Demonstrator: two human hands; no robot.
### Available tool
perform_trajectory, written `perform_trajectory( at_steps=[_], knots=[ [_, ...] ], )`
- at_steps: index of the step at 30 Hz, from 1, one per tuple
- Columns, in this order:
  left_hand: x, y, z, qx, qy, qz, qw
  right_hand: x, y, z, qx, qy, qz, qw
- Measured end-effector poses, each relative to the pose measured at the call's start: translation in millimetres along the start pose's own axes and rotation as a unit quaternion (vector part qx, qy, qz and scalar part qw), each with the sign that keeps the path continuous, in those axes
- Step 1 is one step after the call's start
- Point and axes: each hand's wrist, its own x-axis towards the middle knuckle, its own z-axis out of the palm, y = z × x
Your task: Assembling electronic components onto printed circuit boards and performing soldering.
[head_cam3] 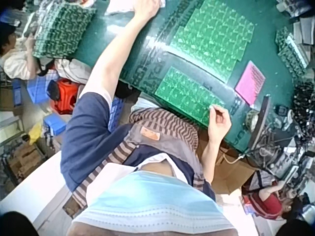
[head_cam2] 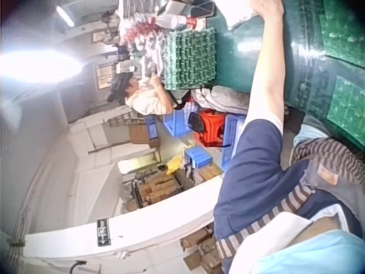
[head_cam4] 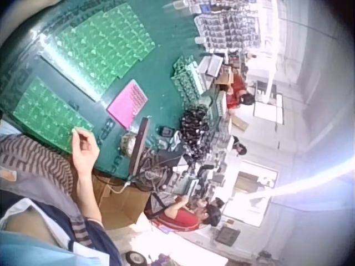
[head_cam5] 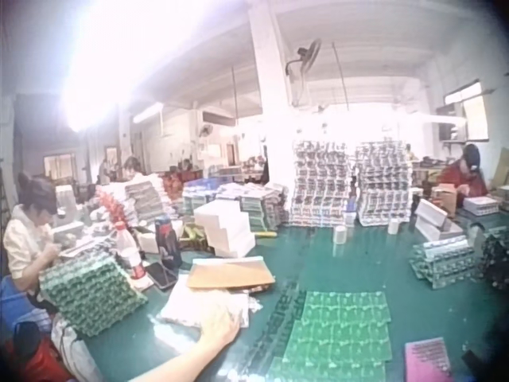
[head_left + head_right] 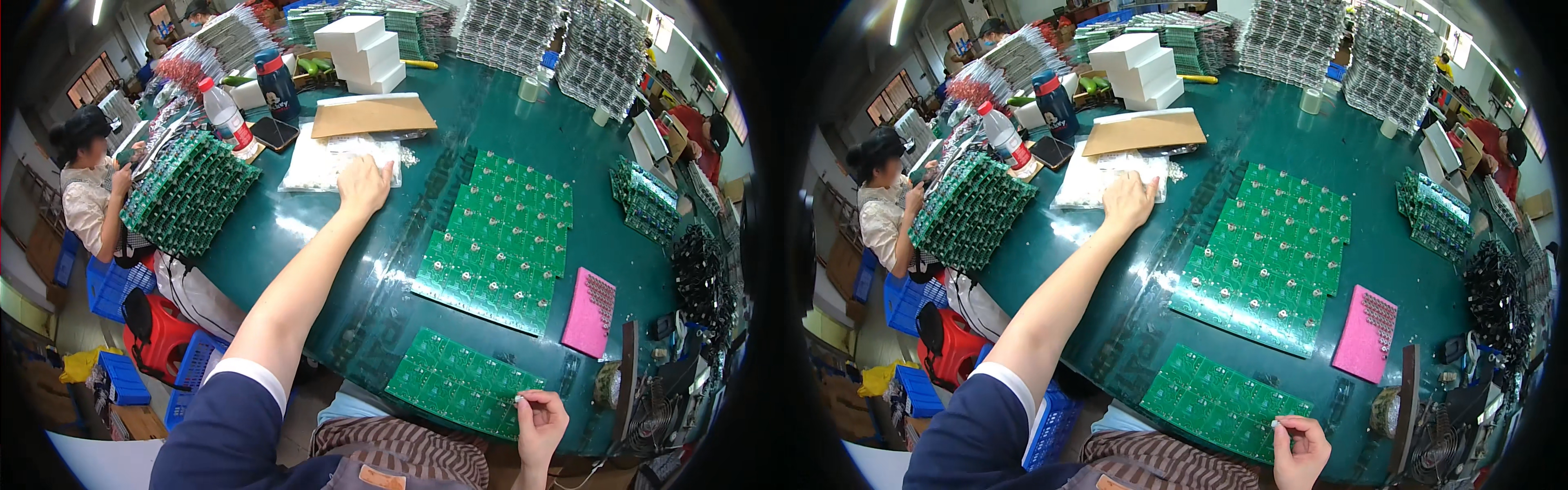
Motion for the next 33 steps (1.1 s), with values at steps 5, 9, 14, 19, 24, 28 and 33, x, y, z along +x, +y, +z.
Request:
perform_trajectory(
  at_steps=[5, 9, 14, 19, 24, 28, 33],
  knots=[
    [4, -7, -9, -0.021, -0.083, 0.071, 0.994, -1, 1, -9, -0.026, 0.025, -0.014, 0.999],
    [21, -11, -13, -0.127, -0.239, 0.011, 0.963, 1, -3, -17, -0.05, 0.044, -0.033, 0.997],
    [28, -34, -19, -0.097, -0.252, 0.085, 0.959, 23, 3, -31, -0.133, 0.055, -0.063, 0.988],
    [38, -63, 9, -0.226, -0.218, 0.034, 0.949, 30, 6, -39, -0.204, 0.053, -0.072, 0.975],
    [48, -57, 7, -0.653, -0.118, -0.283, 0.692, 38, 9, -39, -0.214, 0.034, -0.091, 0.972],
    [59, -86, -5, -0.849, -0.141, -0.394, 0.321, 43, 5, -36, -0.238, 0.016, -0.092, 0.967],
    [49, -87, -2, -0.885, -0.202, -0.384, 0.17, 49, 1, -34, -0.279, -0.012, -0.081, 0.957]
  ],
)
